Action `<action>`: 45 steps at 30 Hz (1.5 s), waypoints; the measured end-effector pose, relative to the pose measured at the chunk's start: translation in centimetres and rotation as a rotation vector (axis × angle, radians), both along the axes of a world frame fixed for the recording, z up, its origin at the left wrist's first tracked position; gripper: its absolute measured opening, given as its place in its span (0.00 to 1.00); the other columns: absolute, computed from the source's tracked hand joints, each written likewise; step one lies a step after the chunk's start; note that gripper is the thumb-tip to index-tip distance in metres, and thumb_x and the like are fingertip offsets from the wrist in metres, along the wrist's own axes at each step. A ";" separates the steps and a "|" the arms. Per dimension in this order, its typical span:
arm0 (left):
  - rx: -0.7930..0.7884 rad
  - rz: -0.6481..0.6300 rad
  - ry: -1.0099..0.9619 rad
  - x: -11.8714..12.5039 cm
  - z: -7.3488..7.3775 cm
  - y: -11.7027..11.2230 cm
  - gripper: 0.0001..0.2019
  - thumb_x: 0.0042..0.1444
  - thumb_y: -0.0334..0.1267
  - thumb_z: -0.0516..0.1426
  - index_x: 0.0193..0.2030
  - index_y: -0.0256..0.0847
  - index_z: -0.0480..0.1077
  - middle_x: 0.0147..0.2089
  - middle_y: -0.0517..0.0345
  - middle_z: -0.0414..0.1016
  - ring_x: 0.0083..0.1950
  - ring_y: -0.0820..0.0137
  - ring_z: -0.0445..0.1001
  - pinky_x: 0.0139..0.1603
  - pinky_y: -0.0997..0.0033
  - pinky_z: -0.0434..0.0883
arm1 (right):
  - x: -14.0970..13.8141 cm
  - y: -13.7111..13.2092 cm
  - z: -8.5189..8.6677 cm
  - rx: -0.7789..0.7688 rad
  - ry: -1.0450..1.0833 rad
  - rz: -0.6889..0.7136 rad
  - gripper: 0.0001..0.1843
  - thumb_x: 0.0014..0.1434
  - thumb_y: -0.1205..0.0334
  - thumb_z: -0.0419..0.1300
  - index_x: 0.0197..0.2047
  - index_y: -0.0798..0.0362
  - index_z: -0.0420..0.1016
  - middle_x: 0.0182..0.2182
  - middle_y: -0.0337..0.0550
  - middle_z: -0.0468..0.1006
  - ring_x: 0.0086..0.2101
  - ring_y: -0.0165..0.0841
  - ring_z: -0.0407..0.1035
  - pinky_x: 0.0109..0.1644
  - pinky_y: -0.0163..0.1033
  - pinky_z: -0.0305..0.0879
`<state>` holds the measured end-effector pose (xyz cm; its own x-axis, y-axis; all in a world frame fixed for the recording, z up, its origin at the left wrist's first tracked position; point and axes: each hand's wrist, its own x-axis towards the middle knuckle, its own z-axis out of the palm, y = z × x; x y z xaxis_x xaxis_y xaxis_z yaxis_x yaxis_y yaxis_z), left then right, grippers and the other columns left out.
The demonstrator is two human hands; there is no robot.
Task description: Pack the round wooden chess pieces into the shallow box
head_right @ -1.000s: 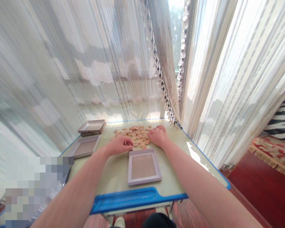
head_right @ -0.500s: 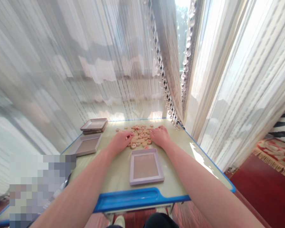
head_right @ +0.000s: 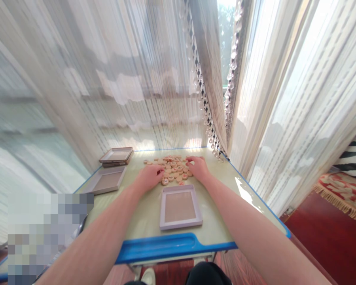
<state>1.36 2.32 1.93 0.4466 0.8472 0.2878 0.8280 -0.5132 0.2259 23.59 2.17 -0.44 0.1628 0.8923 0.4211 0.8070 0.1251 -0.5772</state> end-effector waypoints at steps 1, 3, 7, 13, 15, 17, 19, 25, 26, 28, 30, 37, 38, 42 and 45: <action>-0.003 -0.003 -0.001 -0.1 -0.1 0.1 0.14 0.54 0.39 0.47 0.32 0.41 0.73 0.35 0.54 0.76 0.36 0.67 0.70 0.34 0.72 0.61 | -0.1 -0.1 0.2 0.018 0.089 0.009 0.15 0.54 0.63 0.54 0.43 0.53 0.75 0.41 0.43 0.78 0.45 0.36 0.67 0.50 0.41 0.61; -0.005 -0.011 -0.010 -0.2 -0.3 0.2 0.13 0.54 0.39 0.47 0.31 0.42 0.73 0.35 0.55 0.76 0.36 0.67 0.70 0.34 0.72 0.62 | -0.3 -0.7 0.9 0.053 0.268 0.060 0.14 0.53 0.61 0.55 0.43 0.54 0.74 0.39 0.44 0.78 0.40 0.34 0.69 0.45 0.39 0.65; -0.016 -0.034 -0.037 -0.5 -0.2 0.4 0.13 0.52 0.38 0.48 0.30 0.40 0.73 0.33 0.55 0.75 0.34 0.69 0.69 0.35 0.73 0.61 | -1.4 -3.3 2.6 -0.012 0.382 0.270 0.13 0.50 0.58 0.59 0.38 0.54 0.75 0.32 0.43 0.78 0.33 0.32 0.70 0.37 0.37 0.66; -0.190 -0.130 0.037 -0.7 2.1 -0.8 0.08 0.44 0.36 0.51 0.23 0.39 0.71 0.24 0.60 0.71 0.28 0.72 0.66 0.27 0.75 0.58 | -3.9 -8.4 4.6 -0.147 0.083 0.724 0.08 0.50 0.66 0.59 0.34 0.52 0.77 0.31 0.41 0.77 0.32 0.30 0.69 0.37 0.35 0.64; -0.304 -0.159 0.015 -0.8 2.9 -1.4 0.08 0.43 0.37 0.52 0.23 0.39 0.71 0.23 0.61 0.70 0.27 0.73 0.66 0.25 0.76 0.58 | -4.6 -9.2 4.7 -0.119 -0.021 0.781 0.08 0.49 0.68 0.59 0.32 0.51 0.78 0.31 0.40 0.77 0.32 0.29 0.69 0.37 0.34 0.64; -0.440 -0.205 -0.020 -0.9 3.4 -1.9 0.09 0.43 0.40 0.53 0.24 0.39 0.72 0.23 0.61 0.71 0.25 0.74 0.66 0.24 0.77 0.58 | -4.9 -9.4 4.5 -0.088 -0.056 0.777 0.09 0.49 0.69 0.59 0.32 0.51 0.78 0.31 0.39 0.77 0.32 0.28 0.68 0.36 0.33 0.63; -0.563 -0.234 -0.049 -0.9 3.4 -2.1 0.11 0.44 0.42 0.54 0.25 0.38 0.74 0.24 0.61 0.73 0.24 0.75 0.67 0.24 0.78 0.60 | -5.0 -9.0 4.1 -0.088 -0.054 0.730 0.09 0.48 0.69 0.59 0.32 0.51 0.79 0.30 0.39 0.76 0.30 0.28 0.67 0.34 0.32 0.62; -0.632 -0.226 -0.044 -0.6 2.2 -1.6 0.09 0.41 0.41 0.56 0.24 0.39 0.73 0.21 0.63 0.72 0.22 0.76 0.67 0.23 0.79 0.61 | -4.8 -7.6 2.9 -0.165 -0.133 0.612 0.08 0.47 0.66 0.61 0.32 0.50 0.79 0.27 0.37 0.76 0.30 0.29 0.67 0.34 0.32 0.61; -0.601 -0.216 -0.039 -0.5 2.1 -1.5 0.08 0.41 0.41 0.55 0.23 0.39 0.72 0.20 0.64 0.70 0.21 0.76 0.67 0.23 0.79 0.61 | -4.8 -7.4 2.8 -0.171 -0.143 0.603 0.07 0.47 0.66 0.61 0.32 0.50 0.79 0.28 0.37 0.76 0.30 0.29 0.67 0.34 0.32 0.61; -0.524 -0.181 -0.020 -0.5 1.9 -1.4 0.08 0.41 0.40 0.54 0.21 0.39 0.70 0.16 0.64 0.67 0.20 0.76 0.66 0.21 0.78 0.60 | -4.8 -7.1 2.6 -0.169 -0.158 0.577 0.07 0.48 0.66 0.61 0.32 0.50 0.79 0.29 0.37 0.76 0.30 0.29 0.68 0.34 0.33 0.61; -0.457 -0.139 -0.009 -0.5 1.9 -1.4 0.08 0.41 0.39 0.54 0.19 0.38 0.68 0.14 0.64 0.65 0.19 0.75 0.66 0.21 0.78 0.59 | -4.7 -6.8 2.4 -0.143 -0.186 0.533 0.07 0.49 0.64 0.61 0.33 0.50 0.78 0.30 0.38 0.77 0.31 0.30 0.68 0.35 0.33 0.61; -0.389 -0.113 -0.060 -0.3 1.9 -1.7 0.08 0.42 0.39 0.54 0.18 0.38 0.67 0.16 0.65 0.65 0.20 0.77 0.66 0.22 0.79 0.59 | -3.9 -6.5 1.8 -0.134 -0.322 0.523 0.10 0.52 0.58 0.58 0.37 0.47 0.78 0.31 0.38 0.78 0.31 0.31 0.68 0.33 0.33 0.59; -0.402 -0.117 -0.077 -0.3 1.9 -1.7 0.08 0.42 0.39 0.54 0.19 0.38 0.67 0.16 0.65 0.66 0.20 0.77 0.66 0.22 0.79 0.59 | -3.8 -6.6 1.8 -0.135 -0.327 0.526 0.11 0.52 0.58 0.59 0.38 0.47 0.78 0.32 0.38 0.78 0.31 0.31 0.68 0.32 0.33 0.59; -0.412 -0.137 -0.147 -0.4 1.5 -1.4 0.09 0.43 0.41 0.55 0.22 0.38 0.70 0.18 0.64 0.67 0.21 0.76 0.65 0.22 0.78 0.59 | -4.0 -6.6 1.8 -0.099 -0.330 0.543 0.10 0.53 0.57 0.58 0.36 0.48 0.78 0.31 0.39 0.78 0.32 0.31 0.68 0.34 0.33 0.60; -0.403 -0.192 -0.150 -0.4 1.2 -1.0 0.10 0.43 0.43 0.56 0.23 0.38 0.72 0.19 0.64 0.67 0.22 0.76 0.64 0.23 0.77 0.59 | -4.3 -6.5 1.5 -0.050 -0.327 0.543 0.10 0.55 0.56 0.57 0.37 0.47 0.78 0.33 0.40 0.76 0.34 0.31 0.68 0.37 0.34 0.60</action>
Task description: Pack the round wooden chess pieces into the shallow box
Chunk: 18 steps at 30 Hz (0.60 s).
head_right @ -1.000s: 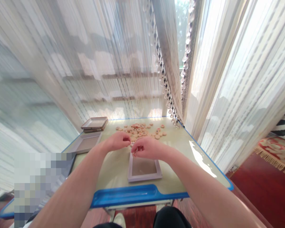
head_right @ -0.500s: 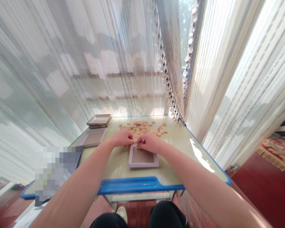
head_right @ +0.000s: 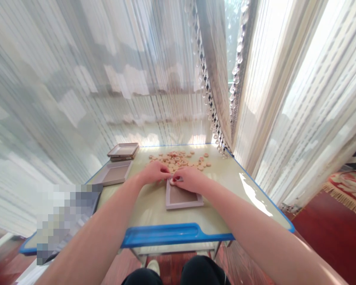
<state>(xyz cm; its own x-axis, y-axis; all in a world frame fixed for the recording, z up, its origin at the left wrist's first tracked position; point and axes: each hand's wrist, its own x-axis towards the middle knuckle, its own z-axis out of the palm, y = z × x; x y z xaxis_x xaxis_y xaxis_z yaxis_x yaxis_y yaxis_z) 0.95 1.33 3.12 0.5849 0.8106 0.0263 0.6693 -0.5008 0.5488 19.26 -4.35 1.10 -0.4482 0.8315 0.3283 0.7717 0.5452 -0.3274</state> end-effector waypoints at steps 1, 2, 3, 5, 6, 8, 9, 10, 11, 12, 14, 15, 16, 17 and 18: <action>0.008 -0.018 0.001 0.0 -0.1 0.2 0.11 0.43 0.43 0.56 0.23 0.38 0.72 0.19 0.63 0.67 0.23 0.76 0.64 0.23 0.77 0.58 | -0.1 0.0 -0.1 0.008 0.001 -0.001 0.11 0.55 0.56 0.57 0.38 0.46 0.78 0.33 0.40 0.76 0.34 0.31 0.68 0.37 0.34 0.60; 0.019 -0.030 0.002 0.0 -0.2 0.3 0.11 0.43 0.44 0.56 0.23 0.38 0.73 0.19 0.63 0.67 0.23 0.76 0.64 0.24 0.77 0.58 | -0.2 0.1 -0.1 0.013 0.000 -0.003 0.11 0.55 0.55 0.56 0.38 0.46 0.78 0.34 0.40 0.75 0.34 0.31 0.68 0.37 0.34 0.60; 0.033 -0.037 0.000 0.0 -0.3 0.4 0.12 0.43 0.44 0.56 0.23 0.37 0.73 0.20 0.63 0.67 0.24 0.76 0.63 0.24 0.77 0.58 | -0.3 0.1 -0.2 0.013 -0.003 -0.002 0.11 0.55 0.55 0.56 0.39 0.45 0.78 0.34 0.40 0.75 0.33 0.31 0.67 0.36 0.34 0.60; 0.047 -0.046 -0.006 0.0 -0.5 0.6 0.11 0.43 0.44 0.56 0.23 0.37 0.73 0.20 0.63 0.68 0.25 0.76 0.63 0.24 0.77 0.58 | -0.4 0.1 -0.2 0.002 -0.014 0.003 0.11 0.56 0.55 0.56 0.39 0.45 0.78 0.34 0.40 0.74 0.33 0.31 0.67 0.36 0.34 0.59; 0.048 -0.050 -0.010 0.0 -0.5 0.7 0.11 0.43 0.43 0.55 0.23 0.37 0.73 0.21 0.63 0.68 0.25 0.76 0.64 0.25 0.77 0.58 | -0.4 0.1 -0.1 -0.004 -0.019 0.002 0.11 0.55 0.56 0.57 0.40 0.45 0.78 0.34 0.40 0.74 0.33 0.31 0.67 0.36 0.34 0.59; 0.043 -0.055 -0.014 0.1 -0.6 0.7 0.11 0.43 0.43 0.55 0.24 0.37 0.74 0.21 0.63 0.69 0.26 0.75 0.64 0.25 0.77 0.58 | -0.4 0.0 0.0 -0.012 -0.033 -0.002 0.12 0.55 0.56 0.57 0.42 0.43 0.77 0.33 0.40 0.73 0.32 0.31 0.66 0.35 0.34 0.59; 0.042 -0.047 -0.017 0.1 -0.6 0.6 0.11 0.43 0.43 0.55 0.24 0.37 0.74 0.22 0.62 0.70 0.27 0.75 0.65 0.26 0.77 0.59 | -0.4 0.0 0.0 -0.010 -0.033 -0.004 0.12 0.55 0.56 0.57 0.42 0.43 0.77 0.33 0.39 0.73 0.32 0.30 0.66 0.35 0.34 0.58; 0.043 -0.035 -0.020 0.1 -0.5 0.5 0.11 0.43 0.43 0.55 0.24 0.37 0.74 0.22 0.62 0.70 0.27 0.75 0.65 0.26 0.77 0.59 | -0.3 0.0 0.0 -0.001 -0.026 -0.010 0.12 0.55 0.55 0.57 0.43 0.43 0.77 0.33 0.39 0.73 0.31 0.30 0.66 0.35 0.34 0.58; 0.044 -0.021 -0.022 0.1 -0.5 0.4 0.11 0.43 0.43 0.55 0.25 0.37 0.74 0.23 0.62 0.71 0.27 0.75 0.66 0.26 0.77 0.59 | -0.2 0.1 0.0 0.012 -0.012 -0.017 0.12 0.55 0.54 0.57 0.42 0.43 0.77 0.32 0.39 0.73 0.30 0.30 0.66 0.34 0.34 0.58; 0.042 -0.009 -0.025 0.1 -0.4 0.3 0.11 0.42 0.42 0.56 0.25 0.37 0.74 0.23 0.62 0.71 0.27 0.75 0.66 0.26 0.77 0.59 | -0.1 0.2 0.0 0.028 0.005 -0.023 0.12 0.55 0.54 0.57 0.40 0.44 0.78 0.32 0.39 0.74 0.30 0.29 0.66 0.34 0.34 0.58; 0.019 0.004 -0.028 0.1 -0.3 0.1 0.11 0.42 0.42 0.55 0.26 0.37 0.75 0.23 0.62 0.71 0.26 0.75 0.66 0.24 0.77 0.59 | 0.3 0.5 -0.1 0.060 0.038 -0.034 0.11 0.55 0.55 0.57 0.37 0.47 0.79 0.31 0.40 0.74 0.30 0.29 0.66 0.35 0.34 0.58; -0.010 0.010 -0.029 0.1 -0.2 -0.1 0.12 0.42 0.42 0.55 0.27 0.37 0.75 0.23 0.61 0.71 0.25 0.75 0.65 0.23 0.77 0.59 | 0.4 0.6 -0.2 0.075 0.049 -0.029 0.10 0.54 0.57 0.58 0.36 0.48 0.79 0.31 0.40 0.74 0.30 0.29 0.66 0.35 0.34 0.58; -0.034 0.015 -0.030 0.1 -0.1 -0.1 0.12 0.42 0.42 0.55 0.28 0.37 0.75 0.23 0.61 0.71 0.23 0.76 0.65 0.22 0.77 0.59 | 0.6 0.8 -0.2 0.083 0.058 -0.022 0.09 0.54 0.58 0.58 0.36 0.49 0.79 0.30 0.40 0.74 0.30 0.29 0.66 0.35 0.34 0.58; -0.055 0.024 -0.030 0.1 -0.1 -0.2 0.12 0.42 0.42 0.54 0.28 0.37 0.74 0.23 0.61 0.71 0.22 0.76 0.65 0.21 0.78 0.59 | 0.7 0.9 -0.2 0.084 0.065 -0.021 0.09 0.54 0.60 0.58 0.35 0.50 0.79 0.30 0.40 0.74 0.29 0.28 0.66 0.35 0.33 0.58; -0.071 0.035 -0.028 0.1 0.0 -0.3 0.12 0.42 0.42 0.54 0.28 0.37 0.74 0.23 0.61 0.71 0.22 0.76 0.65 0.20 0.78 0.59 | 0.8 0.9 -0.2 0.080 0.067 -0.024 0.08 0.53 0.60 0.58 0.35 0.50 0.79 0.30 0.40 0.74 0.29 0.28 0.65 0.34 0.33 0.58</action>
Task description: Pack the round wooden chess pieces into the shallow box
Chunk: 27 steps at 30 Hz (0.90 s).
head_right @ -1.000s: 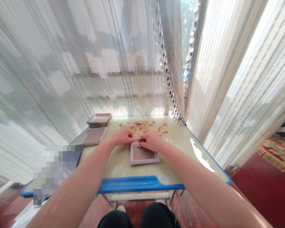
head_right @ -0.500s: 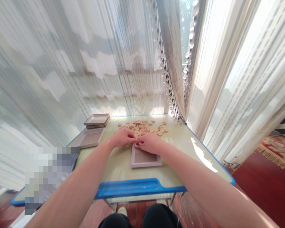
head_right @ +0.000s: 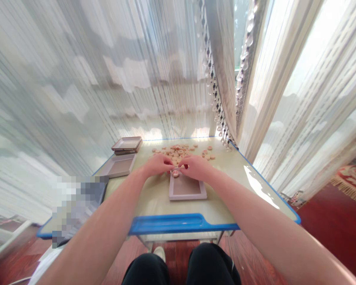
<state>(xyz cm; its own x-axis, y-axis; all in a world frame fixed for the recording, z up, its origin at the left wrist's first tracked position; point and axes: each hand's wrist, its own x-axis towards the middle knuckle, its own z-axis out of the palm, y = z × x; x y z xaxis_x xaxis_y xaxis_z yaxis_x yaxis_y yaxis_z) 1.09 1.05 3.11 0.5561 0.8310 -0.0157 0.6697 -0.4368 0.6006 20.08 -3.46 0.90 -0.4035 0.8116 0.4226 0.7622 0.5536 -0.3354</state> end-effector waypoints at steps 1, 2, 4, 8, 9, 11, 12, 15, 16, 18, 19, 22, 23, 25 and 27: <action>-0.007 0.010 0.002 0.0 0.0 0.0 0.11 0.42 0.42 0.54 0.27 0.37 0.74 0.23 0.61 0.71 0.22 0.76 0.65 0.20 0.78 0.59 | 0.0 0.0 0.1 -0.006 -0.001 -0.005 0.08 0.53 0.61 0.59 0.34 0.50 0.79 0.29 0.40 0.74 0.28 0.28 0.65 0.33 0.33 0.58; -0.006 0.018 0.004 0.0 0.0 0.0 0.11 0.42 0.41 0.55 0.26 0.37 0.74 0.22 0.61 0.71 0.22 0.76 0.65 0.20 0.78 0.59 | 0.0 -0.1 0.1 -0.010 -0.006 -0.005 0.08 0.53 0.61 0.59 0.34 0.50 0.79 0.29 0.40 0.74 0.28 0.28 0.65 0.33 0.33 0.58; 0.004 0.014 0.002 0.0 0.0 0.1 0.10 0.41 0.41 0.55 0.25 0.37 0.73 0.22 0.61 0.70 0.22 0.76 0.65 0.19 0.78 0.59 | -0.1 -0.3 0.3 -0.003 -0.024 0.010 0.08 0.53 0.59 0.59 0.34 0.48 0.80 0.28 0.40 0.74 0.31 0.30 0.66 0.34 0.34 0.58; 0.004 -0.022 0.000 -0.1 -0.3 0.4 0.10 0.42 0.41 0.55 0.25 0.38 0.73 0.22 0.63 0.70 0.21 0.77 0.65 0.21 0.78 0.60 | -0.3 -0.5 0.3 0.005 -0.082 0.073 0.09 0.54 0.57 0.60 0.36 0.45 0.80 0.27 0.41 0.73 0.35 0.33 0.66 0.36 0.35 0.59; -0.002 -0.023 0.003 -0.1 -0.3 0.6 0.10 0.42 0.41 0.55 0.25 0.38 0.73 0.22 0.63 0.70 0.21 0.77 0.65 0.21 0.78 0.60 | -0.3 -0.5 0.3 0.002 -0.092 0.081 0.09 0.54 0.58 0.60 0.37 0.44 0.80 0.27 0.41 0.73 0.34 0.33 0.65 0.36 0.36 0.59; 0.000 -0.026 0.012 -0.2 -0.5 0.7 0.10 0.42 0.41 0.55 0.25 0.38 0.73 0.21 0.63 0.70 0.21 0.76 0.65 0.21 0.78 0.60 | -0.3 -0.3 0.2 -0.009 -0.100 0.093 0.09 0.53 0.59 0.60 0.38 0.43 0.80 0.27 0.41 0.73 0.33 0.33 0.65 0.35 0.35 0.59; 0.005 -0.031 0.015 -0.2 -0.5 0.7 0.10 0.42 0.41 0.55 0.25 0.38 0.73 0.21 0.62 0.70 0.21 0.76 0.65 0.20 0.77 0.59 | -0.2 -0.3 0.1 -0.013 -0.097 0.095 0.09 0.53 0.59 0.60 0.38 0.44 0.80 0.27 0.41 0.72 0.33 0.32 0.65 0.35 0.35 0.59; 0.009 -0.049 0.011 -0.2 -0.6 0.6 0.10 0.42 0.41 0.55 0.25 0.37 0.74 0.21 0.62 0.69 0.21 0.76 0.64 0.21 0.77 0.59 | -0.1 -0.2 -0.1 -0.003 -0.077 0.102 0.10 0.54 0.58 0.59 0.37 0.45 0.80 0.27 0.41 0.73 0.33 0.33 0.66 0.36 0.36 0.60; 0.009 -0.049 0.005 -0.2 -0.6 0.6 0.10 0.42 0.41 0.55 0.25 0.37 0.74 0.21 0.62 0.69 0.22 0.76 0.64 0.21 0.77 0.59 | -0.1 -0.2 -0.1 0.014 -0.065 0.093 0.10 0.54 0.58 0.58 0.36 0.46 0.80 0.28 0.42 0.73 0.34 0.33 0.66 0.37 0.36 0.61; 0.007 -0.046 0.003 -0.2 -0.5 0.5 0.10 0.42 0.40 0.54 0.25 0.37 0.73 0.21 0.62 0.69 0.22 0.76 0.65 0.21 0.77 0.59 | -0.1 -0.2 0.0 0.042 -0.054 0.053 0.09 0.54 0.58 0.58 0.33 0.49 0.80 0.28 0.42 0.74 0.35 0.34 0.66 0.38 0.36 0.61; 0.003 -0.041 0.001 -0.1 -0.5 0.4 0.09 0.42 0.40 0.54 0.24 0.37 0.73 0.20 0.63 0.69 0.22 0.76 0.65 0.22 0.77 0.59 | 0.1 -0.1 0.1 0.048 -0.058 0.019 0.10 0.54 0.58 0.57 0.32 0.49 0.80 0.28 0.42 0.75 0.34 0.34 0.67 0.38 0.36 0.61; 0.025 -0.038 -0.005 -0.1 -0.4 0.5 0.08 0.41 0.39 0.54 0.23 0.37 0.72 0.21 0.63 0.70 0.23 0.76 0.66 0.23 0.78 0.59 | 1.4 0.8 0.6 0.035 -0.062 -0.200 0.12 0.54 0.56 0.55 0.31 0.50 0.79 0.29 0.42 0.76 0.32 0.33 0.68 0.37 0.36 0.61; 0.041 -0.041 -0.006 -0.1 -0.4 0.5 0.08 0.41 0.38 0.54 0.23 0.37 0.73 0.21 0.62 0.70 0.24 0.76 0.66 0.24 0.78 0.59 | 2.3 1.2 0.7 0.029 -0.048 -0.321 0.14 0.54 0.55 0.54 0.33 0.50 0.79 0.31 0.43 0.77 0.32 0.34 0.69 0.37 0.36 0.62; 0.074 -0.038 -0.002 0.0 -0.5 0.5 0.08 0.40 0.38 0.54 0.22 0.37 0.73 0.22 0.62 0.71 0.25 0.75 0.66 0.24 0.77 0.58 | 4.7 2.3 0.8 -0.030 -0.041 -0.601 0.17 0.55 0.55 0.51 0.36 0.52 0.79 0.30 0.45 0.78 0.33 0.36 0.70 0.36 0.37 0.62; 0.089 -0.031 0.012 0.0 -0.5 0.5 0.09 0.40 0.38 0.54 0.23 0.37 0.73 0.21 0.62 0.70 0.25 0.75 0.65 0.24 0.77 0.58 | 7.7 3.4 0.5 -0.033 -0.096 -0.760 0.17 0.53 0.60 0.51 0.39 0.53 0.79 0.35 0.48 0.79 0.37 0.38 0.71 0.39 0.37 0.63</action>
